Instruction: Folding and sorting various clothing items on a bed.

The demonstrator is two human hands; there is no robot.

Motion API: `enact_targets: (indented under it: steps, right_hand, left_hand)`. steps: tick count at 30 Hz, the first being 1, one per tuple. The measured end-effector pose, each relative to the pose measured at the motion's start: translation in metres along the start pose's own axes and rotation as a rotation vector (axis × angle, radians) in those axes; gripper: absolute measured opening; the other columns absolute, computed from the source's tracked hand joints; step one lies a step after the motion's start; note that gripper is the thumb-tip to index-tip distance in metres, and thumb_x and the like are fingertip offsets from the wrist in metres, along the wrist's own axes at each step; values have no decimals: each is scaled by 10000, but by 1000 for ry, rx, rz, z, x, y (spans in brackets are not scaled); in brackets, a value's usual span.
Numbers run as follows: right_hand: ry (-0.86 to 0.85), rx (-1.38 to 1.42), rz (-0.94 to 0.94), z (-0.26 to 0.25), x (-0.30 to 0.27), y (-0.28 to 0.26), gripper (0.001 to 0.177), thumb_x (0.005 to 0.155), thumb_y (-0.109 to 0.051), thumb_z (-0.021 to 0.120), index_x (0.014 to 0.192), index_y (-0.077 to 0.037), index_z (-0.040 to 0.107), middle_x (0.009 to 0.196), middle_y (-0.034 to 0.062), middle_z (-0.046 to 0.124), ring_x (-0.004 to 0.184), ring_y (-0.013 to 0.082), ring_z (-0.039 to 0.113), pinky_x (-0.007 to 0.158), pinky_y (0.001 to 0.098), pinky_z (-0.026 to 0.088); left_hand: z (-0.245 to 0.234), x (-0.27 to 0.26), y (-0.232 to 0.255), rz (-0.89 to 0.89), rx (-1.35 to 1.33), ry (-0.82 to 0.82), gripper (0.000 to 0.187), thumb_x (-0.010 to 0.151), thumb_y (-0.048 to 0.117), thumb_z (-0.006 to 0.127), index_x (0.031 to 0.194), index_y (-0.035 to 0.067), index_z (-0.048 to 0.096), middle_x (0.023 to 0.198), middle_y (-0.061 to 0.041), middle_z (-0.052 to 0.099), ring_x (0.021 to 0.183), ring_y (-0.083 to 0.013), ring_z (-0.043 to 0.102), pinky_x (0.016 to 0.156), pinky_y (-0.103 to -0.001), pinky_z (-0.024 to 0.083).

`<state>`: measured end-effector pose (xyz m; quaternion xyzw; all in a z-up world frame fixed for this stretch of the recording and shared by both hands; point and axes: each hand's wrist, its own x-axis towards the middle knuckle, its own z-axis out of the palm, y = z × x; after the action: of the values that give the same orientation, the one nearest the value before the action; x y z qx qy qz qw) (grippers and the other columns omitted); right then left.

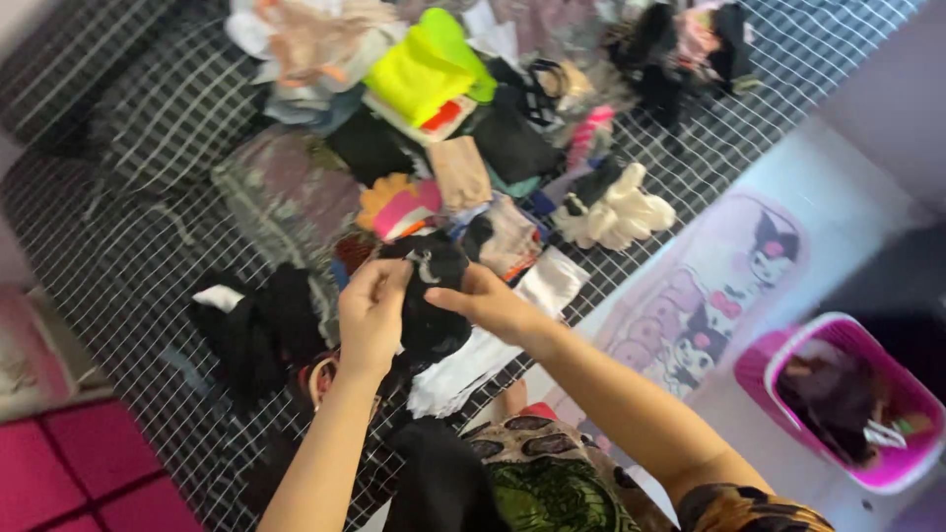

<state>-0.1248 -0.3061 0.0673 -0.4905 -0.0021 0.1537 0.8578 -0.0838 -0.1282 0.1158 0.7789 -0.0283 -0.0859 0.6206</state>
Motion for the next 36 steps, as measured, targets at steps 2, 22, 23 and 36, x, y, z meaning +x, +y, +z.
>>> enact_targets:
  steps: [2, 22, 23, 36]
  right_hand:
    - [66, 48, 17, -12, -8, 0, 302, 1022, -205, 656, 1262, -22, 630, 1129, -16, 706, 1016, 78, 633, 912, 289, 520]
    - [649, -1427, -315, -160, 4, -19, 310, 787, -183, 788, 1092, -131, 764, 1059, 113, 693, 1076, 334, 640, 935, 464, 487]
    - [545, -1282, -334, -133, -3, -37, 433, 706, -269, 868, 1066, -73, 728, 1015, 141, 678, 996, 348, 650, 853, 462, 509]
    - [1011, -1350, -456, -260, 47, -210, 820, 804, -270, 866, 1483, 18, 507, 1152, 242, 680, 961, 399, 668, 772, 469, 527]
  left_hand:
    - [15, 5, -1, -198, -134, 34, 263, 1024, 295, 644, 1007, 36, 688, 753, 84, 503, 655, -31, 446, 569, -229, 386]
    - [102, 63, -134, -718, -645, 49, 151, 979, 223, 575, 1043, 106, 645, 918, -4, 676, 789, -127, 659, 715, -311, 548]
    - [107, 64, -152, -666, -639, -63, 138, 1028, 233, 623, 1074, 109, 662, 855, 32, 590, 724, -104, 568, 644, -288, 461]
    - [50, 96, -36, -407, -424, -123, 306, 997, 299, 583, 1186, 84, 693, 1192, -50, 739, 1094, -167, 707, 896, -347, 523]
